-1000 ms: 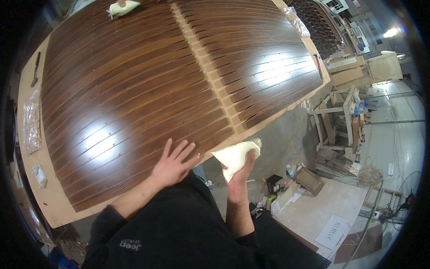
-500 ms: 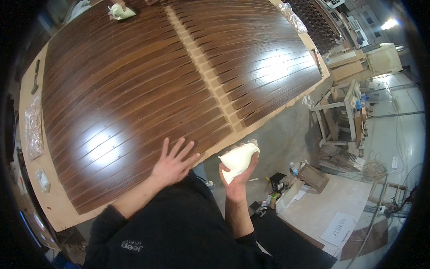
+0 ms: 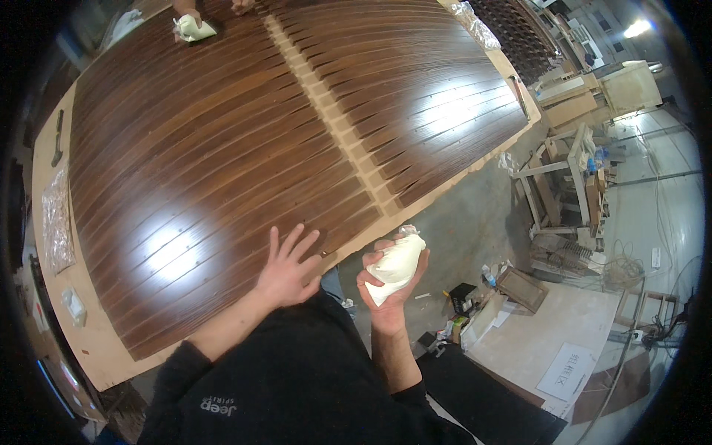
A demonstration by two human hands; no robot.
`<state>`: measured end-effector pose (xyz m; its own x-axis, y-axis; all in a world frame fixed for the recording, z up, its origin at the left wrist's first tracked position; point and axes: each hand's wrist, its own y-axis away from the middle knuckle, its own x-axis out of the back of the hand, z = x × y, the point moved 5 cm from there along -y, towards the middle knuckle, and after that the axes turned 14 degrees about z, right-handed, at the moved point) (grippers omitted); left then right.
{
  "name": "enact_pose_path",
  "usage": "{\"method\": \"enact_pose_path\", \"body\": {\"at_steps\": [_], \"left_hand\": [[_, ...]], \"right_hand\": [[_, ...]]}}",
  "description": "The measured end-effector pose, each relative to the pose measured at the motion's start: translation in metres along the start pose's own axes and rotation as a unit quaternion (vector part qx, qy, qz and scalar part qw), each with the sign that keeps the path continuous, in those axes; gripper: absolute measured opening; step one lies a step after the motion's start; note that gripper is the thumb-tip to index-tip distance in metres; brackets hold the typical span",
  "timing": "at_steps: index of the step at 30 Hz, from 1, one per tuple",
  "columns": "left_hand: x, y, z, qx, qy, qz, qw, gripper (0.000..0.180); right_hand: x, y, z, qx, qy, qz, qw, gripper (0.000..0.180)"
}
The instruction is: Two people apply glue from squeeze bags into holes on wooden panels and occasionally wipe the surface with their hands or a cloth. They repeat this process across the panels while using their hands to steady the work.
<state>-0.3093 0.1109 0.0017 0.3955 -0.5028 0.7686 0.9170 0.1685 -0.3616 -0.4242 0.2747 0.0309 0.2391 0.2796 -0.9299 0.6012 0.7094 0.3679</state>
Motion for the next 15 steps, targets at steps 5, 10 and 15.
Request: {"method": "enact_pose_path", "body": {"at_steps": [5, 10, 15], "left_hand": [[0.025, -0.016, -0.007, 0.157, 0.174, 0.115, 0.965, 0.038], [0.072, -0.035, 0.02, 0.129, 0.223, 0.112, 0.96, 0.039], [0.081, -0.044, 0.029, 0.141, 0.273, 0.131, 0.943, 0.026]], "right_hand": [[0.003, 0.0, 0.007, -0.015, -0.04, 0.01, 0.999, 0.054], [0.004, -0.001, 0.027, 0.03, -0.034, 0.149, 0.988, 0.047], [0.004, -0.002, 0.028, 0.042, -0.019, 0.177, 0.983, 0.045]]}}
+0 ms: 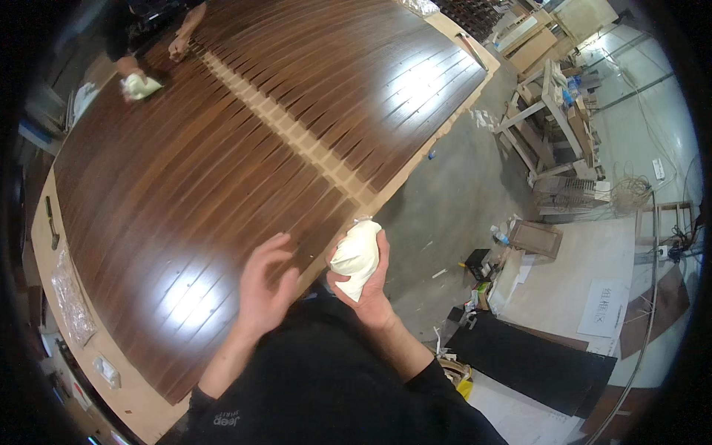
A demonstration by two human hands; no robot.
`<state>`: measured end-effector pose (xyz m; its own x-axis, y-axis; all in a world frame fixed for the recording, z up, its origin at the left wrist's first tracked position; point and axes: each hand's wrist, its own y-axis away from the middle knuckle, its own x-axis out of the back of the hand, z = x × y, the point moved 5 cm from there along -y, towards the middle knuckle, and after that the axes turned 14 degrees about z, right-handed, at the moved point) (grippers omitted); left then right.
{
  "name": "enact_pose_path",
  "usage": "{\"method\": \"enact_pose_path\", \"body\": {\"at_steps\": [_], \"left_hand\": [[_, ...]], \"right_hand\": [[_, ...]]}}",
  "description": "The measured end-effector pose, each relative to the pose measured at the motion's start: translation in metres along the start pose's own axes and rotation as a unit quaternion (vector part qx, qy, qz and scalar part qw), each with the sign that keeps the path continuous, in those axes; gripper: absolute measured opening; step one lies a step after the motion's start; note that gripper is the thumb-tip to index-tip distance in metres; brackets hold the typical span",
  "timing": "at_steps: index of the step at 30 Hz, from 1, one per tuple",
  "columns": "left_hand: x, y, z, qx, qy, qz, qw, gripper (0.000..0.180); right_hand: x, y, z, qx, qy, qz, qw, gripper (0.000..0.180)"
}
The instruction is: Two people apply glue from squeeze bags into holes on wooden panels and occasionally wipe the surface with their hands or a cloth. They repeat this process across the panels while using their hands to steady the work.
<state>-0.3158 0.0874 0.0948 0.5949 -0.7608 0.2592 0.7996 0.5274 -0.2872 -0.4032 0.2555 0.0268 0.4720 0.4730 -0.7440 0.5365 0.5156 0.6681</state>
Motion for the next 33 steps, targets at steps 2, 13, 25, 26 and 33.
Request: {"method": "enact_pose_path", "body": {"at_steps": [2, 13, 25, 26, 33], "left_hand": [[0.001, 0.001, -0.011, 0.026, 0.022, 0.029, 0.999, 0.021], [0.018, 0.028, -0.079, -0.029, -0.262, -0.045, 0.964, 0.053], [0.0, 0.043, -0.094, -0.046, -0.348, -0.11, 0.93, 0.088], [0.0, 0.043, -0.094, -0.047, -0.343, -0.107, 0.932, 0.087], [0.002, 0.042, -0.094, -0.062, -0.346, -0.099, 0.931, 0.085]], "right_hand": [[0.003, -0.001, -0.006, 0.029, 0.031, 0.004, 0.999, 0.046], [-0.022, 0.021, -0.032, 0.187, 0.181, 0.025, 0.965, 0.057], [0.004, -0.041, -0.04, 0.415, 0.476, 0.06, 0.773, 0.035], [0.003, -0.042, -0.038, 0.414, 0.478, 0.06, 0.772, 0.035], [-0.013, -0.046, -0.022, 0.431, 0.562, 0.031, 0.705, 0.033]]}}
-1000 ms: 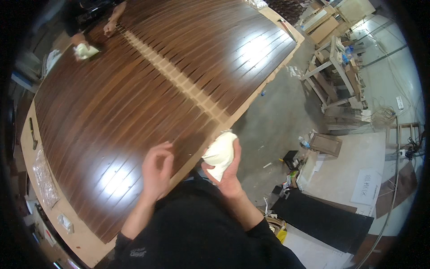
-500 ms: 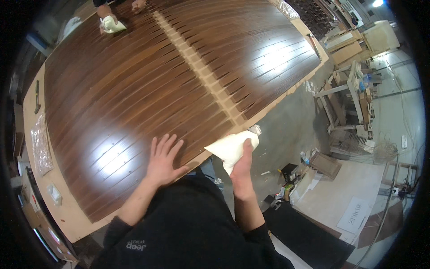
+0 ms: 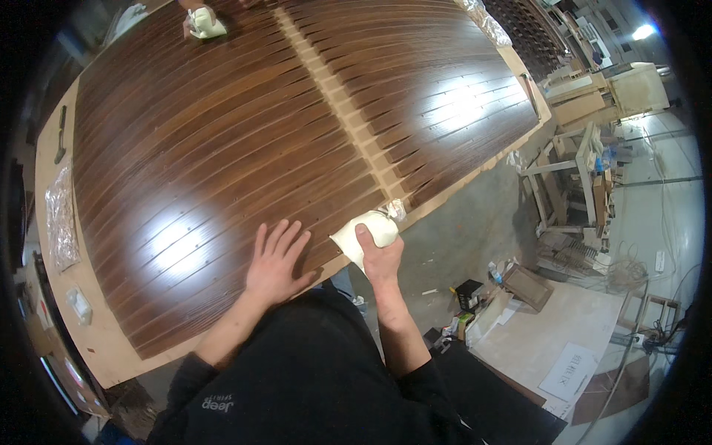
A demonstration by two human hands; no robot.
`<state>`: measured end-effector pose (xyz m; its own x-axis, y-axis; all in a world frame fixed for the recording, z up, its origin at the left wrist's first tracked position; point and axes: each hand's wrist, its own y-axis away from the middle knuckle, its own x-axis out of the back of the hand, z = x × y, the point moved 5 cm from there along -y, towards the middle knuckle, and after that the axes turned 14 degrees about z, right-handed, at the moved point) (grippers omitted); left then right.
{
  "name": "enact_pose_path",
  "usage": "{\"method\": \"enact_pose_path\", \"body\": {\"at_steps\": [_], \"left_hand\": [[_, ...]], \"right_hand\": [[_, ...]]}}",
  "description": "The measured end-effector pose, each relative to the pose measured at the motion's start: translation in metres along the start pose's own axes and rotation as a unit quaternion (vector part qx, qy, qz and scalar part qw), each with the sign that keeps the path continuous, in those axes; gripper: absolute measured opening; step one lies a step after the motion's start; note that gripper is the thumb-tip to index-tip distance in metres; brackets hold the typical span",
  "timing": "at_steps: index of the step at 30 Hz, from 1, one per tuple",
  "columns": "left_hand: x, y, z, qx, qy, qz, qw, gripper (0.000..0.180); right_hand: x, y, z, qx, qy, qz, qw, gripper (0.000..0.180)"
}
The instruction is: Two people apply glue from squeeze bags into holes on wooden panels and occasionally wipe the surface with their hands or a cloth. They repeat this process across the panels while using their hands to steady the work.
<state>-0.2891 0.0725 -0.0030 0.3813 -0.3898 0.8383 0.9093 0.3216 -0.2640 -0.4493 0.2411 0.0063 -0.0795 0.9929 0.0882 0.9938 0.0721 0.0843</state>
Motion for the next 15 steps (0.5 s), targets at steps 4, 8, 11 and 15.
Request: {"method": "enact_pose_path", "body": {"at_steps": [4, 8, 11, 15], "left_hand": [[0.002, -0.001, 0.0, 0.0, 0.007, 0.008, 1.0, 0.083], [0.002, -0.001, 0.0, -0.002, 0.004, 0.007, 1.0, 0.083], [0.002, -0.001, 0.001, -0.004, 0.002, 0.01, 1.0, 0.083], [0.002, 0.0, 0.0, -0.003, 0.001, 0.011, 1.0, 0.082]], "right_hand": [[-0.004, -0.001, 0.004, 0.003, 0.011, -0.001, 1.0, 0.034], [-0.006, -0.001, 0.007, 0.015, 0.038, 0.013, 0.999, 0.035], [-0.008, 0.0, 0.004, 0.032, 0.077, 0.002, 0.997, 0.033], [-0.012, 0.003, -0.003, 0.031, 0.092, -0.002, 0.995, 0.032]]}}
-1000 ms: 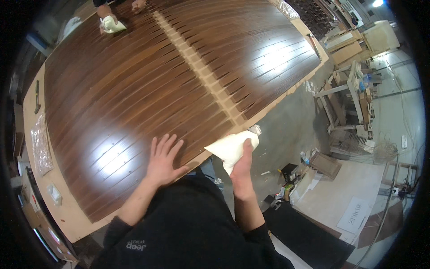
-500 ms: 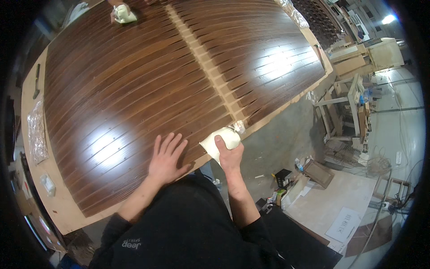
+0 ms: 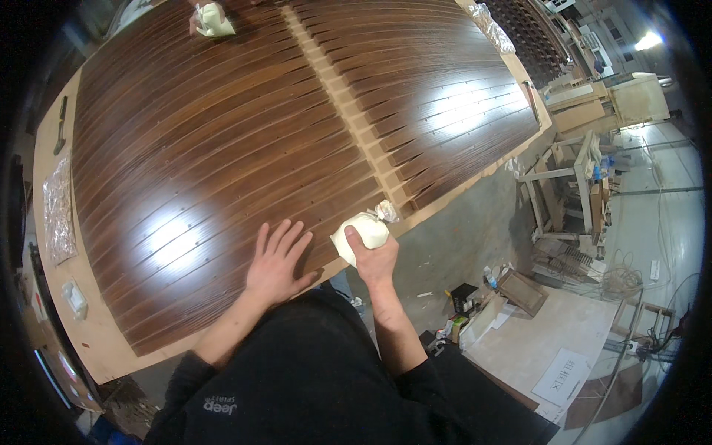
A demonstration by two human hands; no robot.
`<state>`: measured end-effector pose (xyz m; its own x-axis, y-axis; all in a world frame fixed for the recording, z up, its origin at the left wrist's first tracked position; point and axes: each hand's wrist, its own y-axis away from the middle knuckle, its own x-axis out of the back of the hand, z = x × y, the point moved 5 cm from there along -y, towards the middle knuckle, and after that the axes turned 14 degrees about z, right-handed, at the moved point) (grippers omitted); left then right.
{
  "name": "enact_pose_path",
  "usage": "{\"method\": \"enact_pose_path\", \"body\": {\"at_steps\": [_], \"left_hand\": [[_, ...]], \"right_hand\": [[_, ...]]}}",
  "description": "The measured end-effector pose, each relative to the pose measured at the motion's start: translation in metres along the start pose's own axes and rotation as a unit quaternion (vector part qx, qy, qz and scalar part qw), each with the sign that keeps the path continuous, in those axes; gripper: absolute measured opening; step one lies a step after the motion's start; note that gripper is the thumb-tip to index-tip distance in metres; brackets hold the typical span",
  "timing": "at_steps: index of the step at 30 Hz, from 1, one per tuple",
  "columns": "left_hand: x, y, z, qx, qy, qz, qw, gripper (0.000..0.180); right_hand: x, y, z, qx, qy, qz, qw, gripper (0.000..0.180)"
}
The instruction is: Two people apply glue from squeeze bags into holes on wooden panels and occasionally wipe the surface with their hands or a cloth. They repeat this process across the panels while using their hands to steady the work.
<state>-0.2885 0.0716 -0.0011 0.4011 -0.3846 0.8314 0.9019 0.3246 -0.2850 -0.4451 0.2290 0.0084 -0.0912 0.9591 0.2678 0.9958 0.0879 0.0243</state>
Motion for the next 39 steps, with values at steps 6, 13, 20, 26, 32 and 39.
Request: {"method": "enact_pose_path", "body": {"at_steps": [6, 13, 20, 26, 32, 39], "left_hand": [[0.001, 0.0, -0.001, -0.004, 0.007, -0.007, 1.0, 0.08], [-0.001, -0.001, -0.002, -0.001, 0.007, -0.01, 1.0, 0.079], [-0.007, -0.011, 0.007, -0.031, 0.038, -0.038, 0.998, 0.078], [-0.027, -0.028, 0.012, -0.099, 0.011, -0.027, 0.995, 0.057], [-0.022, -0.031, 0.008, -0.104, 0.025, 0.016, 0.994, 0.037], [0.009, -0.039, -0.043, 0.077, -0.015, 0.116, 0.99, 0.059]], "right_hand": [[0.022, -0.005, -0.005, -0.041, -0.079, 0.059, 0.994, 0.032], [0.026, -0.018, 0.009, -0.1, -0.15, 0.076, 0.981, 0.055], [0.009, -0.004, 0.003, -0.319, -0.454, -0.048, 0.831, 0.054], [0.015, 0.004, -0.005, -0.399, -0.529, -0.004, 0.749, 0.046], [0.026, 0.002, 0.006, -0.348, -0.493, -0.016, 0.797, 0.048], [0.022, -0.008, 0.024, -0.193, -0.251, 0.053, 0.947, 0.054]]}}
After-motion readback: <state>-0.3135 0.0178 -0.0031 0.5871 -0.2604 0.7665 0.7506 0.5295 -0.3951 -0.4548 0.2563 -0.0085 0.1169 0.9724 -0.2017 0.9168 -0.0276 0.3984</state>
